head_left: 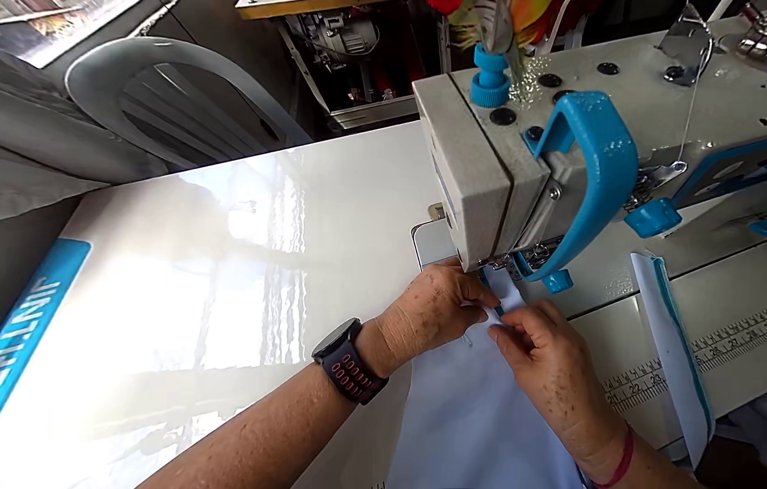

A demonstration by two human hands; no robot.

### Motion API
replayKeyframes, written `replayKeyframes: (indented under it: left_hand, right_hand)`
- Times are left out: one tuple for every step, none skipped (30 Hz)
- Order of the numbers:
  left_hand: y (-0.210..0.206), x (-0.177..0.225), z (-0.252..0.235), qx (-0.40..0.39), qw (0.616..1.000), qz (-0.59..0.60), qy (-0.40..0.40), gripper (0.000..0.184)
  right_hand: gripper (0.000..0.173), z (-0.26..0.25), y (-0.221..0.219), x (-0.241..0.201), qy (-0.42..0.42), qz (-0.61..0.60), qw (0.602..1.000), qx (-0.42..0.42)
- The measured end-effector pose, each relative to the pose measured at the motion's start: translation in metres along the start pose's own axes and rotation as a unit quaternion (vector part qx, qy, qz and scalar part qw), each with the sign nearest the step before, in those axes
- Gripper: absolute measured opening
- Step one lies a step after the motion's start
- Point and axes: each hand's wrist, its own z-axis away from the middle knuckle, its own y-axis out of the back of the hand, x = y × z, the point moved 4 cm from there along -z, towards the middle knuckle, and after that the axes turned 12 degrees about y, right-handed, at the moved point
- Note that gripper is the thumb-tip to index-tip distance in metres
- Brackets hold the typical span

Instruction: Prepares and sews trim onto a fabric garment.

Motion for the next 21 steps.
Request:
replayKeyframes:
  left_hand:
    - [0.001,0.000,0.000,0.002,1.000,0.003,-0.001,0.008]
    - [0.001,0.000,0.001,0.007,1.000,0.003,-0.006,0.007]
    - [0.002,-0.001,0.001,0.015,1.000,0.002,-0.015,0.006]
    - [0.002,0.000,0.001,0.022,1.000,-0.001,-0.022,0.006]
    - [0.003,0.000,0.002,0.028,0.999,-0.006,-0.029,0.006]
    - [0.003,0.001,0.002,0.033,0.999,-0.014,-0.033,0.007]
    - [0.002,0.001,0.002,0.039,0.998,-0.025,-0.037,0.008]
    - [0.002,0.003,0.002,0.047,0.997,-0.040,-0.048,0.007]
    - [0.001,0.004,0.002,0.060,0.994,-0.061,-0.070,0.007]
    - [0.000,0.004,0.002,0.073,0.989,-0.082,-0.101,0.007]
    - [-0.001,0.005,0.003,0.084,0.982,-0.103,-0.134,0.008]
    - [-0.002,0.005,0.004,0.090,0.975,-0.123,-0.162,0.010]
    - [-0.002,0.004,0.005,0.094,0.969,-0.138,-0.181,0.012]
    - [-0.003,0.003,0.005,0.097,0.966,-0.149,-0.190,0.013]
    - [-0.004,0.002,0.006,0.100,0.964,-0.156,-0.191,0.014]
    - [-0.005,0.001,0.006,0.104,0.964,-0.161,-0.184,0.014]
    - [-0.007,-0.001,0.006,0.108,0.966,-0.162,-0.169,0.014]
    - [-0.008,-0.002,0.007,0.112,0.970,-0.160,-0.143,0.013]
    - [-0.010,-0.004,0.007,0.116,0.975,-0.156,-0.106,0.012]
    - [-0.011,-0.006,0.008,0.116,0.981,-0.141,-0.063,0.009]
    - [-0.012,-0.007,0.008,0.109,0.986,-0.122,-0.017,0.007]
  right_hand:
    - [0.014,0.000,0.000,0.000,0.000,-0.001,1.000,-0.001]
    - [0.014,0.000,0.000,0.000,0.001,-0.001,1.000,-0.001]
    - [0.015,0.000,0.000,0.000,0.001,-0.001,1.000,0.000]
    - [0.015,0.000,0.000,0.000,0.002,-0.001,1.000,-0.001]
    - [0.015,0.000,0.000,0.000,0.002,0.000,1.000,-0.002]
    - [0.015,0.000,0.000,0.000,0.003,0.001,1.000,-0.002]
    - [0.015,0.000,0.000,0.000,0.004,0.002,1.000,-0.001]
    - [0.015,0.000,0.000,0.000,0.004,0.003,1.000,-0.001]
    - [0.015,0.000,0.000,-0.001,0.006,0.004,1.000,-0.001]
    - [0.015,0.000,0.000,-0.001,0.008,0.005,1.000,-0.001]
    - [0.015,0.000,0.000,-0.001,0.011,0.005,1.000,-0.002]
    - [0.015,0.000,0.000,-0.001,0.014,0.005,1.000,-0.002]
    - [0.015,0.000,0.000,0.000,0.017,0.005,1.000,-0.003]
    - [0.015,0.000,0.000,0.000,0.021,0.005,1.000,-0.002]
    - [0.015,0.000,0.000,0.000,0.023,0.006,1.000,-0.001]
    - [0.016,0.000,0.000,0.000,0.025,0.007,1.000,0.002]
    - [0.016,0.000,0.000,-0.001,0.025,0.010,1.000,0.003]
    - [0.017,0.000,0.000,-0.001,0.026,0.013,1.000,0.003]
    - [0.017,0.000,0.001,-0.002,0.026,0.016,1.000,0.002]
    - [0.017,0.000,0.001,-0.002,0.026,0.018,1.000,0.001]
    - [0.016,-0.001,0.000,-0.002,0.024,0.019,1.000,0.000]
